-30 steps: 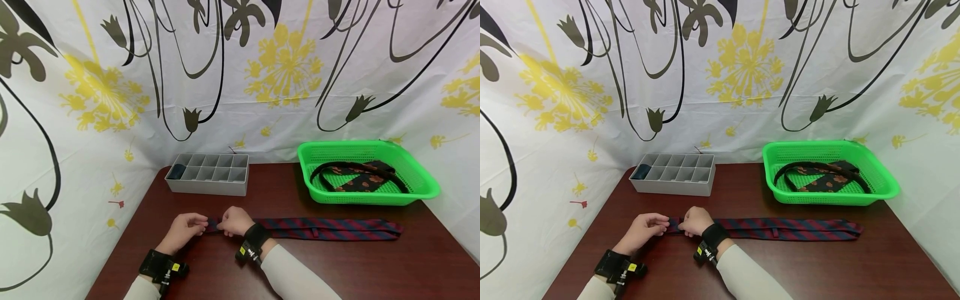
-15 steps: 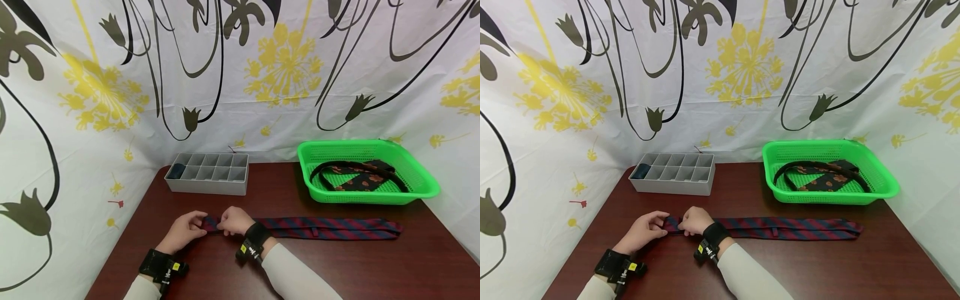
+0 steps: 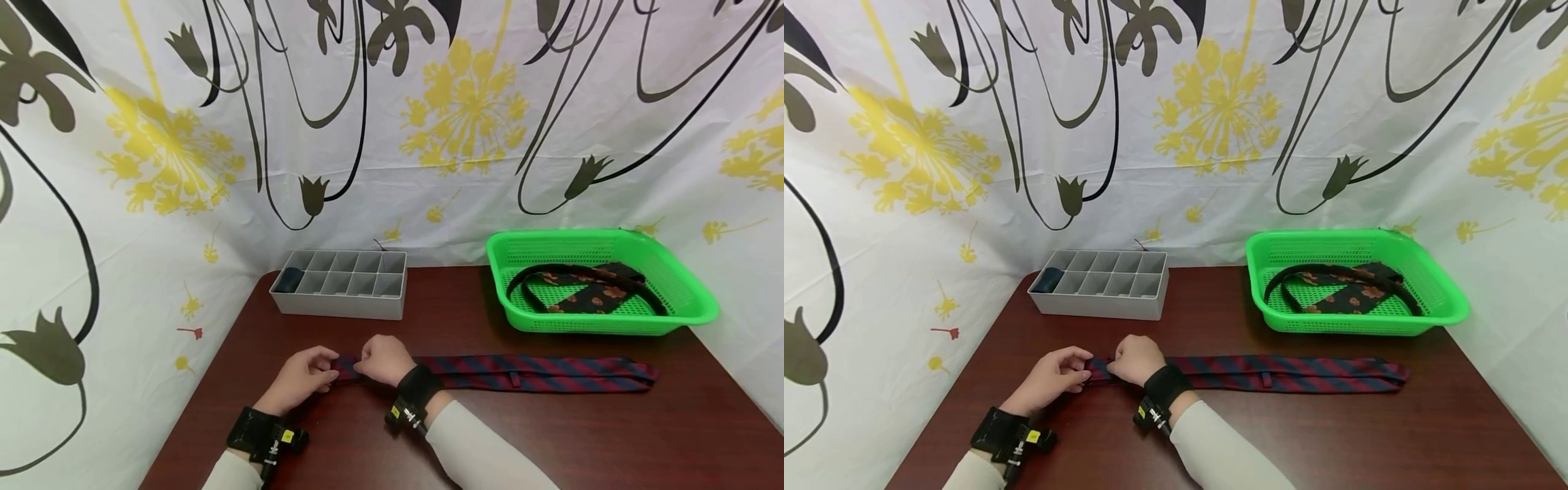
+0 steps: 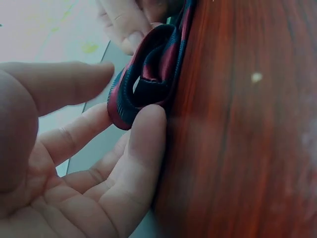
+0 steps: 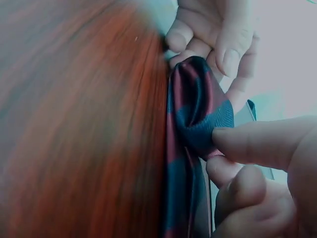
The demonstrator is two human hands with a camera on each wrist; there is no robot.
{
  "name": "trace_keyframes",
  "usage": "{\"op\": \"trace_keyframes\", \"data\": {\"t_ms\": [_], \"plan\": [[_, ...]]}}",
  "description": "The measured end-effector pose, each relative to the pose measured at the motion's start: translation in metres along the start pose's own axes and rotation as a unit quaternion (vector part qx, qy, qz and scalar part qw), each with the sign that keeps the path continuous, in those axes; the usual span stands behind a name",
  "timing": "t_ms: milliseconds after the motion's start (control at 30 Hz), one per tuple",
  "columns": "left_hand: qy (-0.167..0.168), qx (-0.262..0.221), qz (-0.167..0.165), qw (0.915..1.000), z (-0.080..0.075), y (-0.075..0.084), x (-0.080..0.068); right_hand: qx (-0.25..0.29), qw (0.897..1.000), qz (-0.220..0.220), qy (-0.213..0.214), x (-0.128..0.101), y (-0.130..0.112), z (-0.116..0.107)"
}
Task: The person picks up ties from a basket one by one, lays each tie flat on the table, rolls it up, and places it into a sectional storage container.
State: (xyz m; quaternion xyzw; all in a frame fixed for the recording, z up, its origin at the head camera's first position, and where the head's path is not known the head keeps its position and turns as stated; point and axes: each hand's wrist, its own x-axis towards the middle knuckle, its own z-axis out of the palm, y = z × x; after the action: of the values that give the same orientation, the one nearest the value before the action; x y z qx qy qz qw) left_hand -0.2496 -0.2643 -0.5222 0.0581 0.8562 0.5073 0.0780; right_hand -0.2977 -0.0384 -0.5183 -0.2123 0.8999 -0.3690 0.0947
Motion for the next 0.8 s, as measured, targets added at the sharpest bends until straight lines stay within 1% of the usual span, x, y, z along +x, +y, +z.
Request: {"op": "trace_keyframes", "data": {"t_ms": [100, 233, 333, 467, 567, 700, 767, 800], "plan": [[0.002, -0.012, 0.0, 0.9999, 0.001, 0.001, -0.001, -0.039, 0.999, 0.005, 0.02, 0.0, 0.001, -0.002], [0.0, -0.059, 0.003, 0.9982, 0.004, 0.0, 0.0, -0.063, 0.997, 0.038, 0.016, 0.001, 0.005, -0.007], [-0.005, -0.098, 0.01, 0.9951, 0.007, -0.001, 0.0, -0.061, 0.997, 0.041, 0.01, 0.001, 0.009, -0.009], [-0.005, -0.119, 0.021, 0.9926, 0.013, -0.001, -0.002, -0.048, 0.998, 0.031, 0.002, 0.0, 0.011, -0.01], [-0.004, -0.114, 0.033, 0.993, 0.018, 0.001, -0.001, -0.055, 0.998, 0.033, 0.005, -0.001, 0.012, -0.01], [-0.017, -0.076, 0.062, 0.995, 0.03, 0.005, 0.006, -0.096, 0.993, 0.052, 0.034, 0.002, 0.016, -0.012], [-0.022, -0.051, 0.074, 0.9957, 0.036, 0.008, 0.011, -0.124, 0.99, 0.044, 0.051, 0.01, 0.032, -0.006], [-0.023, -0.037, 0.077, 0.9961, 0.039, 0.009, 0.014, -0.127, 0.99, 0.035, 0.051, 0.014, 0.039, -0.004]]}}
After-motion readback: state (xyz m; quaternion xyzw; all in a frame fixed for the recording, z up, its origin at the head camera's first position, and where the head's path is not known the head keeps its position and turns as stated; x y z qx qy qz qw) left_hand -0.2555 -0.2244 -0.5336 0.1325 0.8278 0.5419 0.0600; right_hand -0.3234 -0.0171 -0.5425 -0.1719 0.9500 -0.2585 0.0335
